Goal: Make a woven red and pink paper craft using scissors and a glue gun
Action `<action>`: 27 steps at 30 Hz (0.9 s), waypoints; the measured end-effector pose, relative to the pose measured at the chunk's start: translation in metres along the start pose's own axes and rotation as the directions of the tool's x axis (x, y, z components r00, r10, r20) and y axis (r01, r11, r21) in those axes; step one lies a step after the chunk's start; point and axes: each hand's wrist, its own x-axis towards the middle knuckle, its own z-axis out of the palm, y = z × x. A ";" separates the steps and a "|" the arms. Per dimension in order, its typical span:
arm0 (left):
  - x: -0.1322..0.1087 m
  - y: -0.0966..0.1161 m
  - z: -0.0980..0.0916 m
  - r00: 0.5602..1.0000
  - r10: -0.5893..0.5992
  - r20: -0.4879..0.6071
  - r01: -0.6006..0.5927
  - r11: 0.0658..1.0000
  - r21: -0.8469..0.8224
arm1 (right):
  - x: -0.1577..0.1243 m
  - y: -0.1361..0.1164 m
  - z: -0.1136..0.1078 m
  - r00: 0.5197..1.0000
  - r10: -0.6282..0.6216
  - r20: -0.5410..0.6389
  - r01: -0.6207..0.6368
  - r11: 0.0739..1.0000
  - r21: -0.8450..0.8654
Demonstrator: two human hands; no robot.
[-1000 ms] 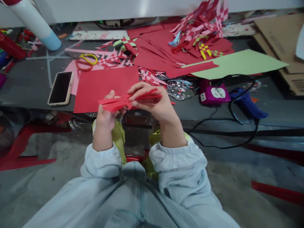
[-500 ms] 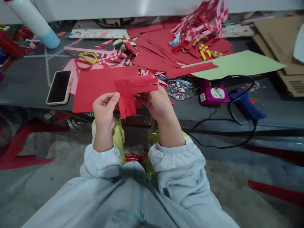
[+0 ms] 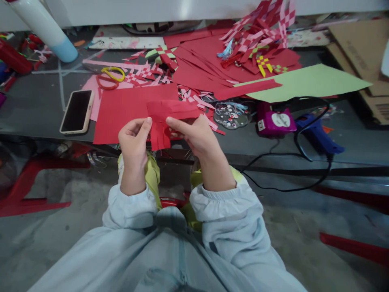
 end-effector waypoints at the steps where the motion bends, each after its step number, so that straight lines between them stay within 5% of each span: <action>1: 0.000 0.000 0.000 1.000 -0.003 0.005 0.003 1.000 0.001 | -0.002 0.001 0.002 1.000 -0.016 -0.004 0.016 1.000 0.027; 27: 0.001 -0.003 -0.002 0.997 0.011 0.081 -0.013 1.000 0.025 | -0.003 0.001 0.001 1.000 -0.006 0.006 0.006 0.999 0.046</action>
